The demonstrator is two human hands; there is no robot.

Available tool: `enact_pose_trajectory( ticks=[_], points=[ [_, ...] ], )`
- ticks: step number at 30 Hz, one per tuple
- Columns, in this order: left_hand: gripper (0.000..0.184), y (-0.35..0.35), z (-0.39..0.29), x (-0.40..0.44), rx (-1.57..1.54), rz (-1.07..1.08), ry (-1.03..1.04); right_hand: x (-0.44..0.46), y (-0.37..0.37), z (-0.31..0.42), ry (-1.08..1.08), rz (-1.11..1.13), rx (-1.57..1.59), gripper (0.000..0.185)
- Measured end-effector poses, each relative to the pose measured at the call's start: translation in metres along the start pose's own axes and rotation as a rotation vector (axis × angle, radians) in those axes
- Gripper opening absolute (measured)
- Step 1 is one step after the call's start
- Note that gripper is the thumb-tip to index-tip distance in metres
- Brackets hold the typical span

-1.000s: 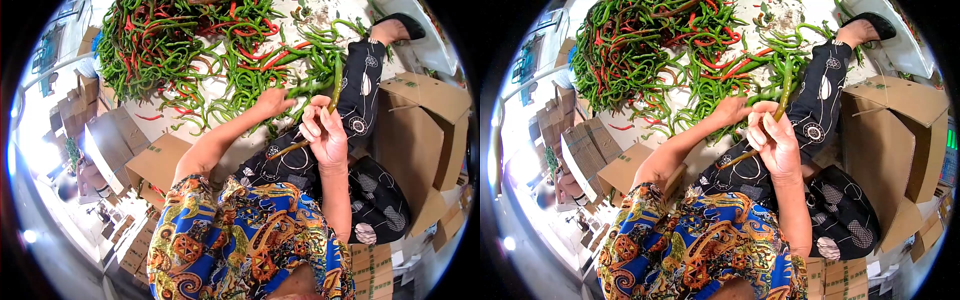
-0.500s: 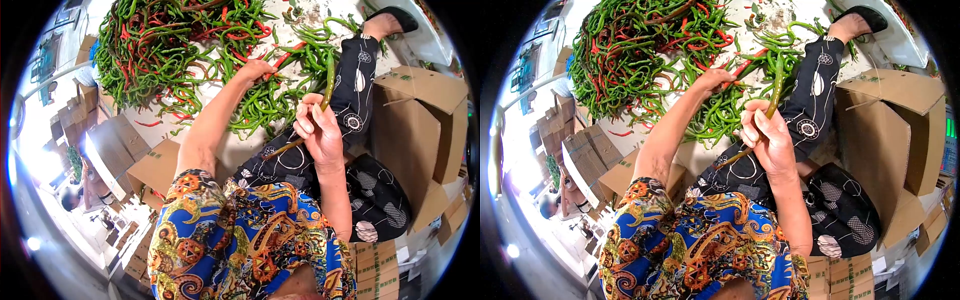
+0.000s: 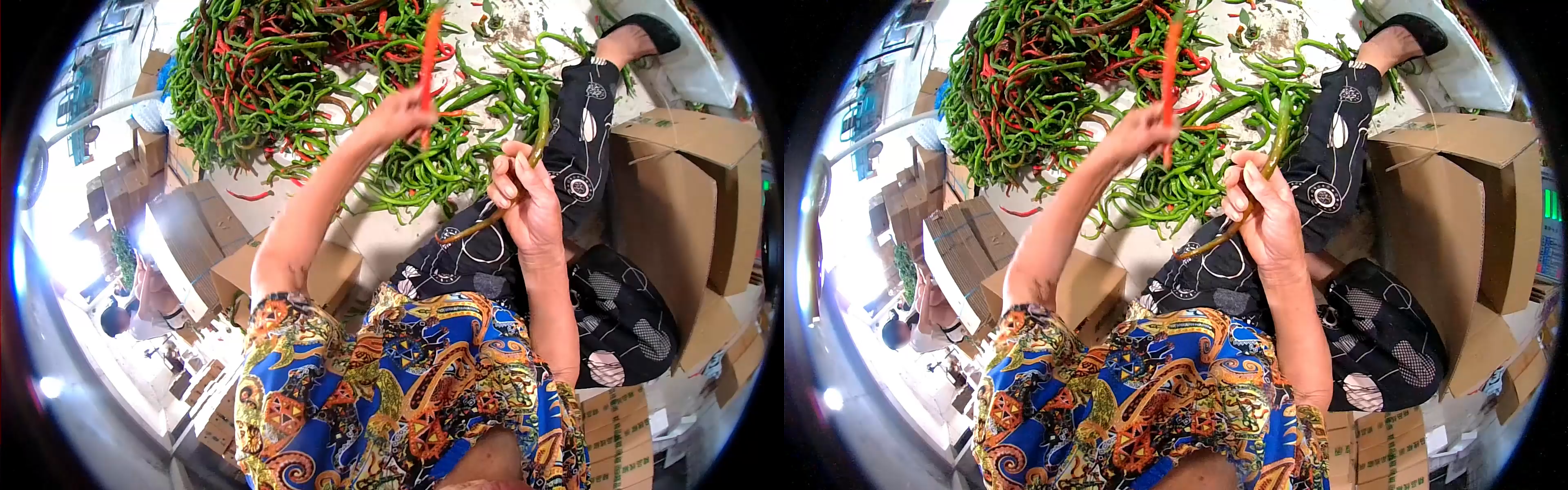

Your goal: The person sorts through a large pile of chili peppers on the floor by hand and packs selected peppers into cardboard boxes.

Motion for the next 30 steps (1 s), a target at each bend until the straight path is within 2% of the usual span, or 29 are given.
enact_pose_trajectory(
  ticks=[1,2,3,5,7,9,10,12,13,15,17,19,21,22,25,27,29,30],
  points=[
    [0.026,0.005,-0.031,0.027,0.053,0.011,0.095,0.0,0.001,0.001,0.002,0.003,-0.007,0.022],
    [0.025,0.014,-0.091,0.048,0.274,0.08,0.216,0.001,0.001,0.0,0.009,0.003,-0.012,0.022],
    [0.029,0.028,-0.148,0.07,0.286,0.138,0.423,0.001,0.001,-0.001,0.017,0.002,-0.016,0.022],
    [0.049,0.047,-0.257,0.07,0.027,0.17,0.721,0.001,0.001,-0.001,0.011,-0.01,-0.014,0.023],
    [0.049,0.047,-0.281,0.059,-0.143,0.186,0.888,0.0,0.002,0.004,-0.012,-0.009,-0.009,0.023],
    [0.035,0.026,-0.199,0.099,0.521,0.016,0.873,-0.003,0.004,0.008,-0.025,0.005,0.012,0.022],
    [0.032,0.016,-0.131,0.112,0.854,0.027,0.674,-0.004,0.004,0.007,-0.022,-0.002,0.007,0.022],
    [0.03,-0.011,-0.003,0.109,1.195,0.04,0.472,-0.003,0.004,0.004,0.001,0.002,-0.001,0.022],
    [0.025,-0.03,0.052,0.097,1.328,-0.063,0.446,-0.002,0.004,0.001,0.017,0.01,-0.007,0.022],
    [0.015,-0.04,0.089,0.059,1.516,-0.145,0.276,-0.001,0.005,0.0,0.026,-0.017,-0.032,0.021],
    [0.011,-0.036,0.077,0.036,1.534,-0.249,0.367,-0.001,0.007,0.003,0.025,-0.006,-0.02,0.02],
    [0.013,-0.031,0.069,0.026,1.421,-0.219,0.418,0.0,0.005,0.004,0.017,-0.022,-0.013,0.02],
    [0.018,-0.031,0.043,0.004,1.081,-0.271,0.265,0.004,0.003,0.002,0.012,-0.058,-0.034,0.02],
    [0.022,-0.034,0.037,-0.003,0.947,-0.281,0.296,0.007,0.0,0.001,0.021,-0.106,-0.062,0.02],
    [0.017,-0.024,-0.043,-0.041,0.671,-0.433,0.376,0.012,-0.009,-0.005,0.081,-0.24,-0.115,0.027],
    [0.016,-0.019,-0.057,-0.055,0.274,-0.435,0.188,0.016,-0.005,-0.007,0.095,-0.292,-0.18,0.033],
    [0.016,0.001,-0.092,-0.056,0.198,-0.326,0.211,0.022,0.008,-0.006,0.029,-0.233,-0.418,0.044],
    [0.016,0.017,-0.1,-0.05,-0.011,-0.299,0.191,0.025,0.018,-0.013,0.056,-0.161,-0.423,0.043]
  ],
)
Point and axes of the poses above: each hand's wrist, its own x-axis towards the middle knuckle, its own y-axis out of the palm, z = x × y, the point moved 10 cm from there along x, towards the middle knuckle, and after that the axes turned 14 degrees about y, right-handed, at the moved point
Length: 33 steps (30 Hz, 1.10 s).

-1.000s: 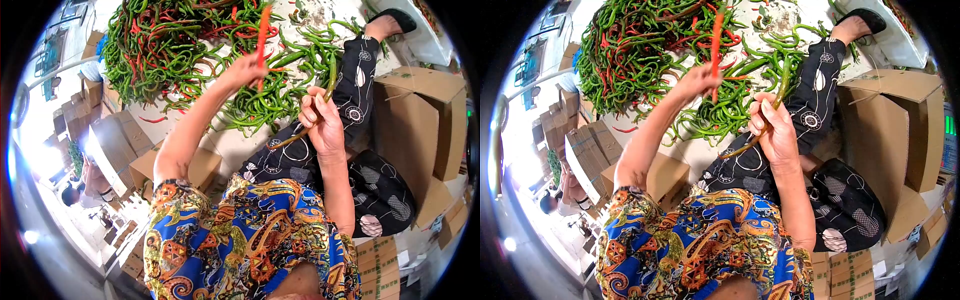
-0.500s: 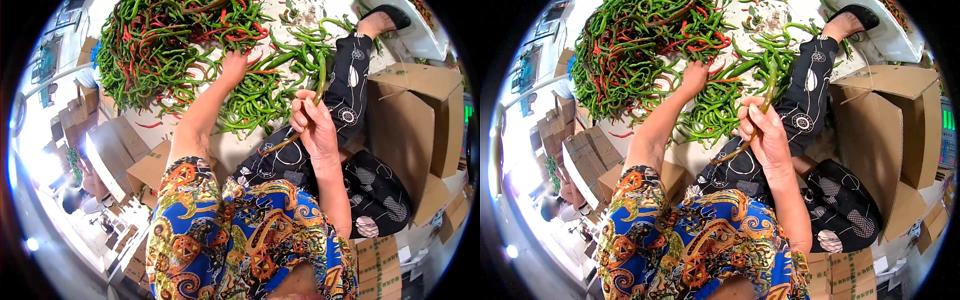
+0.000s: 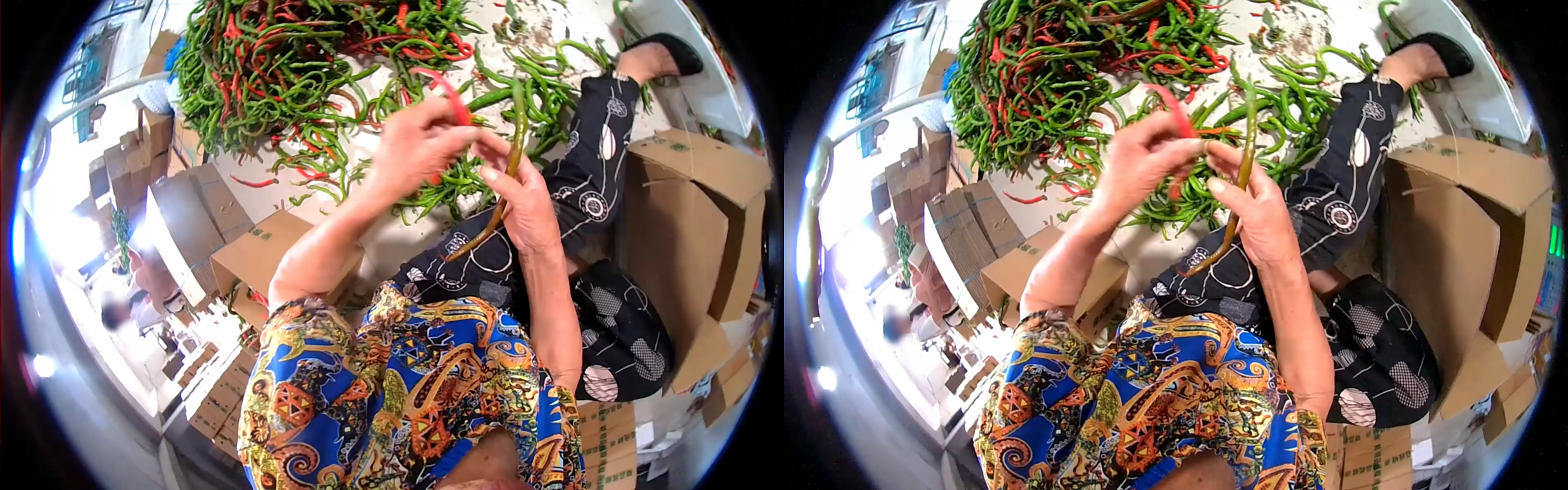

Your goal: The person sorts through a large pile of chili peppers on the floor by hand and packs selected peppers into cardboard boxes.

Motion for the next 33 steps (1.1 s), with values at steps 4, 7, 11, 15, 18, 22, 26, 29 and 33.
enact_pose_trajectory(
  ticks=[4,7,11,15,18,22,26,29,33],
  points=[
    [0.022,0.017,0.038,0.025,-0.253,-0.001,0.03,0.002,-0.026,-0.01,0.007,-0.186,0.028,0.024],
    [0.025,-0.021,0.14,0.056,0.535,-0.047,0.242,0.001,-0.034,-0.005,-0.036,-0.176,0.271,0.011],
    [0.024,-0.007,0.2,0.034,1.143,0.087,0.251,0.005,-0.037,-0.007,-0.016,-0.095,0.374,0.012],
    [0.021,0.002,0.192,0.025,1.09,0.177,0.199,0.005,-0.04,-0.008,-0.003,-0.13,0.353,0.015],
    [0.017,-0.006,0.145,0.003,0.943,0.067,0.293,0.006,-0.043,-0.009,0.011,-0.211,0.288,0.019],
    [0.025,-0.053,0.107,-0.029,0.287,-0.303,-0.001,0.01,-0.043,-0.013,0.048,-0.22,0.209,0.024],
    [0.036,-0.037,0.106,-0.036,-0.427,-0.383,-0.175,0.012,-0.037,-0.021,0.116,-0.244,0.084,0.031],
    [0.041,0.04,0.093,-0.031,-0.804,-0.181,-0.259,0.015,-0.023,-0.025,0.125,-0.273,-0.025,0.036],
    [0.046,0.066,0.092,-0.018,-0.651,-0.035,-0.13,0.016,-0.037,-0.019,0.105,-0.293,-0.066,0.023]
  ],
)
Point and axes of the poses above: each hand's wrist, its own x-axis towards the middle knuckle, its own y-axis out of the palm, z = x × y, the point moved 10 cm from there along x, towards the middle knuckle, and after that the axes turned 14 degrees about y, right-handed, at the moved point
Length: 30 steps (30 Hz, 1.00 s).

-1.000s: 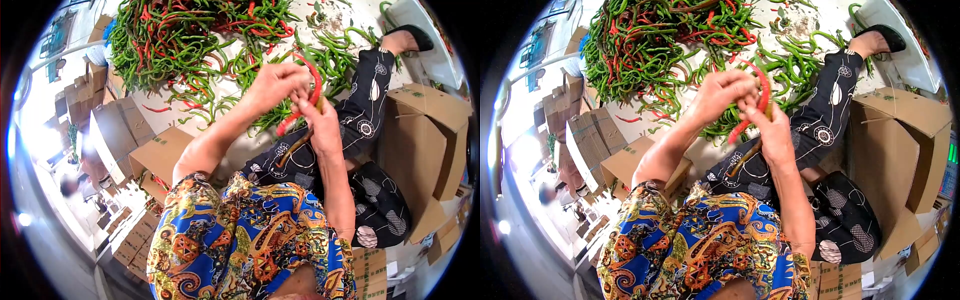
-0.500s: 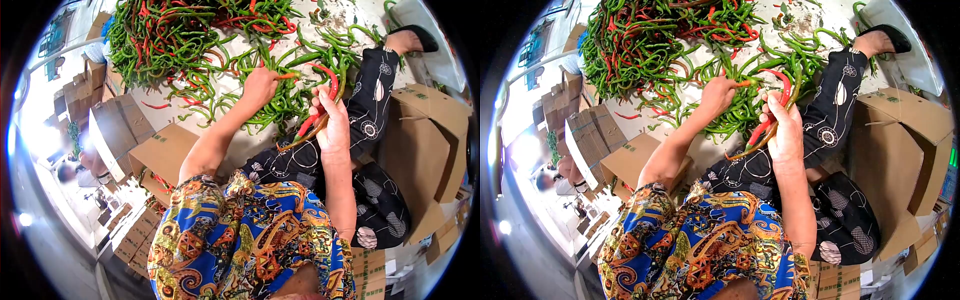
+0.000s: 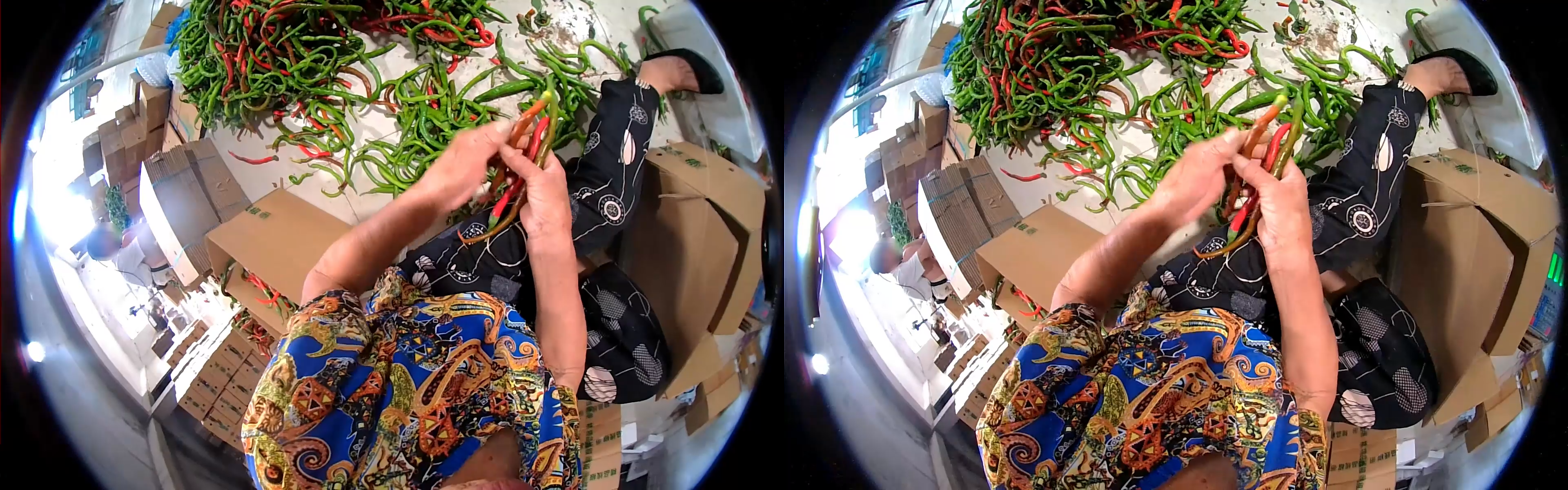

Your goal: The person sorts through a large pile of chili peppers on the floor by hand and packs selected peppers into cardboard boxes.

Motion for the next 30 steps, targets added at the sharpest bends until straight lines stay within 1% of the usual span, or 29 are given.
enact_pose_trajectory(
  ticks=[1,2,3,4,5,6,8,9,11,12,14,15,18,19,20,22,23,24,26,28,29,30],
  points=[
    [0.048,-0.005,-0.037,0.002,0.363,0.05,0.063,0.004,-0.006,-0.002,0.0,0.002,0.057,0.022],
    [0.047,-0.039,-0.043,0.014,0.602,-0.052,0.239,0.007,-0.01,-0.005,0.0,0.007,0.114,0.021],
    [0.04,-0.08,-0.04,0.027,0.844,-0.208,0.359,0.004,-0.005,0.0,-0.005,0.068,0.153,0.02],
    [0.033,-0.121,-0.024,0.042,1.063,-0.242,0.325,0.003,-0.003,0.003,-0.001,0.09,0.205,0.019],
    [0.029,-0.138,-0.021,0.048,1.232,-0.23,0.354,0.003,-0.002,0.004,0.002,0.112,0.236,0.02],
    [0.028,-0.159,-0.004,0.055,1.455,-0.143,0.494,0.003,-0.001,0.005,0.005,0.135,0.266,0.021],
    [0.029,-0.157,0.013,0.044,1.751,0.068,0.492,0.002,-0.001,0.005,0.007,0.152,0.316,0.021],
    [0.03,-0.162,0.018,0.038,1.766,0.07,0.396,0.001,-0.003,0.004,0.008,0.159,0.343,0.021],
    [0.032,-0.165,0.015,0.023,1.8,0.071,0.205,-0.002,0.003,0.009,0.004,0.303,0.419,0.019],
    [0.033,-0.175,0.02,0.019,1.749,0.066,0.075,-0.004,0.008,0.01,0.007,0.378,0.455,0.018],
    [0.035,-0.197,0.033,0.003,1.631,0.044,-0.19,-0.005,0.012,0.009,0.04,0.43,0.505,0.015],
    [0.028,-0.198,0.029,0.0,1.647,-0.013,-0.098,-0.004,0.013,0.008,0.049,0.427,0.502,0.016],
    [0.018,-0.207,-0.005,-0.001,1.342,-0.404,0.411,-0.003,0.014,0.008,0.063,0.412,0.492,0.017],
    [0.013,-0.207,-0.021,-0.002,1.324,-0.479,0.386,-0.004,0.013,0.009,0.059,0.41,0.488,0.017],
    [0.016,-0.224,-0.025,-0.006,1.23,-0.604,0.416,-0.004,0.012,0.01,0.055,0.409,0.484,0.017],
    [0.023,-0.267,-0.02,-0.001,1.351,-0.647,0.353,-0.003,0.011,0.01,0.051,0.412,0.478,0.018],
    [0.03,-0.299,-0.003,0.004,1.467,-0.628,0.14,-0.001,0.01,0.008,0.054,0.398,0.47,0.018],
    [0.033,-0.32,0.013,0.005,1.48,-0.611,-0.012,0.0,0.009,0.006,0.055,0.383,0.464,0.018],
    [0.03,-0.311,0.013,0.009,1.54,-0.564,-0.021,0.001,0.009,0.005,0.056,0.36,0.45,0.019],
    [0.028,-0.3,0.024,0.016,1.571,-0.5,-0.201,0.003,0.009,0.004,0.051,0.333,0.437,0.019],
    [0.028,-0.303,0.031,0.021,1.643,-0.469,-0.186,0.005,0.007,0.004,0.048,0.324,0.433,0.02],
    [0.028,-0.304,0.031,0.023,1.572,-0.487,-0.104,0.005,0.008,0.005,0.048,0.325,0.427,0.019]
  ],
)
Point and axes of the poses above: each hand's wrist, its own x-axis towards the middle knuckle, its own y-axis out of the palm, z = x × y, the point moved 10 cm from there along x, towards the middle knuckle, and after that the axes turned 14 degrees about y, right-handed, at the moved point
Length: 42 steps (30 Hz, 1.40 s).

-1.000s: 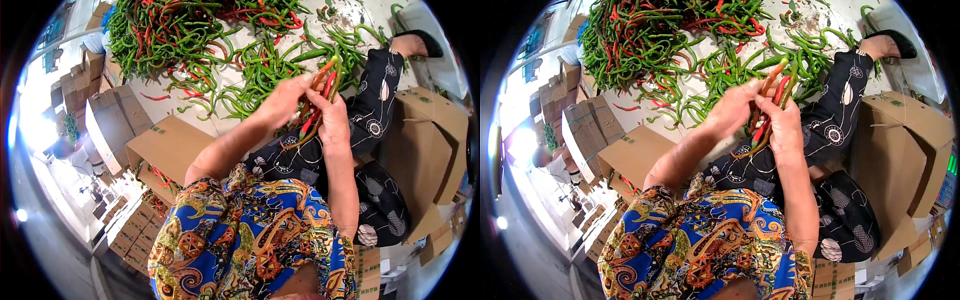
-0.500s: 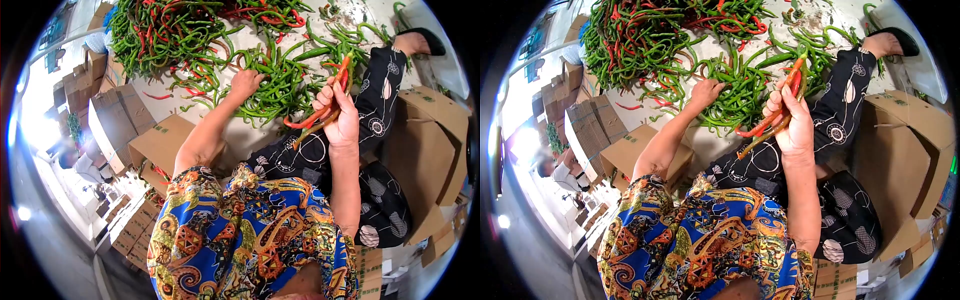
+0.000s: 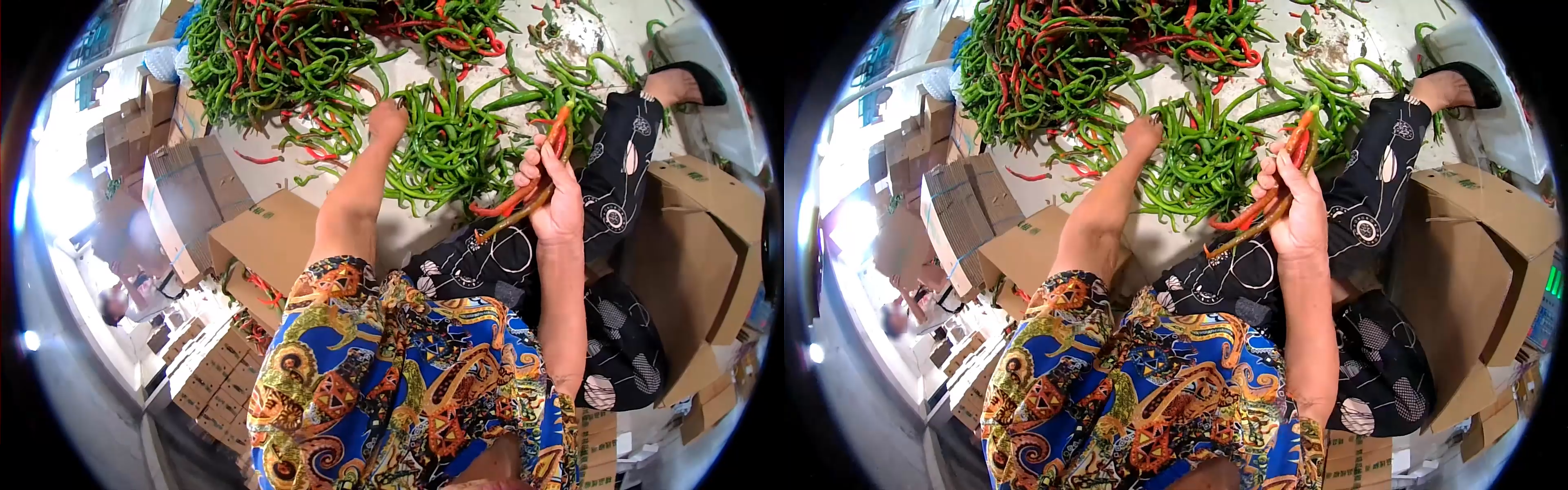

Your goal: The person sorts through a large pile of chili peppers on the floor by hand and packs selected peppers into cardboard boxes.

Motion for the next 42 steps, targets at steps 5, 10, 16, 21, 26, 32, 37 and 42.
enact_pose_trajectory(
  ticks=[5,10,16,21,26,32,37,42],
  points=[
    [0.02,-0.038,-0.015,-0.022,-0.888,-0.043,-0.143,-0.001,-0.001,0.003,0.003,-0.023,-0.006,0.019],
    [0.01,-0.112,-0.082,-0.097,-1.534,0.168,-0.194,0.008,-0.006,0.0,0.028,-0.091,-0.065,0.019],
    [0.017,-0.089,-0.105,-0.122,-1.768,0.318,-0.204,0.011,-0.01,-0.003,0.04,-0.081,-0.098,0.022],
    [0.024,-0.087,-0.126,-0.13,-1.782,0.328,-0.185,0.012,-0.011,-0.005,0.036,-0.023,-0.061,0.021],
    [0.025,-0.093,-0.146,-0.138,-1.836,0.412,-0.162,0.014,-0.012,-0.005,0.037,-0.039,-0.084,0.02],
    [0.011,-0.078,-0.092,-0.131,-1.362,0.263,-0.252,0.014,-0.011,-0.008,0.056,-0.039,-0.107,0.021],
    [0.008,-0.064,-0.069,-0.146,-1.383,0.176,-0.335,0.014,-0.011,-0.01,0.065,-0.063,-0.159,0.022],
    [0.013,-0.021,-0.024,-0.12,-0.976,0.037,-0.256,0.014,-0.016,-0.01,0.06,-0.087,-0.114,0.019]
  ],
)
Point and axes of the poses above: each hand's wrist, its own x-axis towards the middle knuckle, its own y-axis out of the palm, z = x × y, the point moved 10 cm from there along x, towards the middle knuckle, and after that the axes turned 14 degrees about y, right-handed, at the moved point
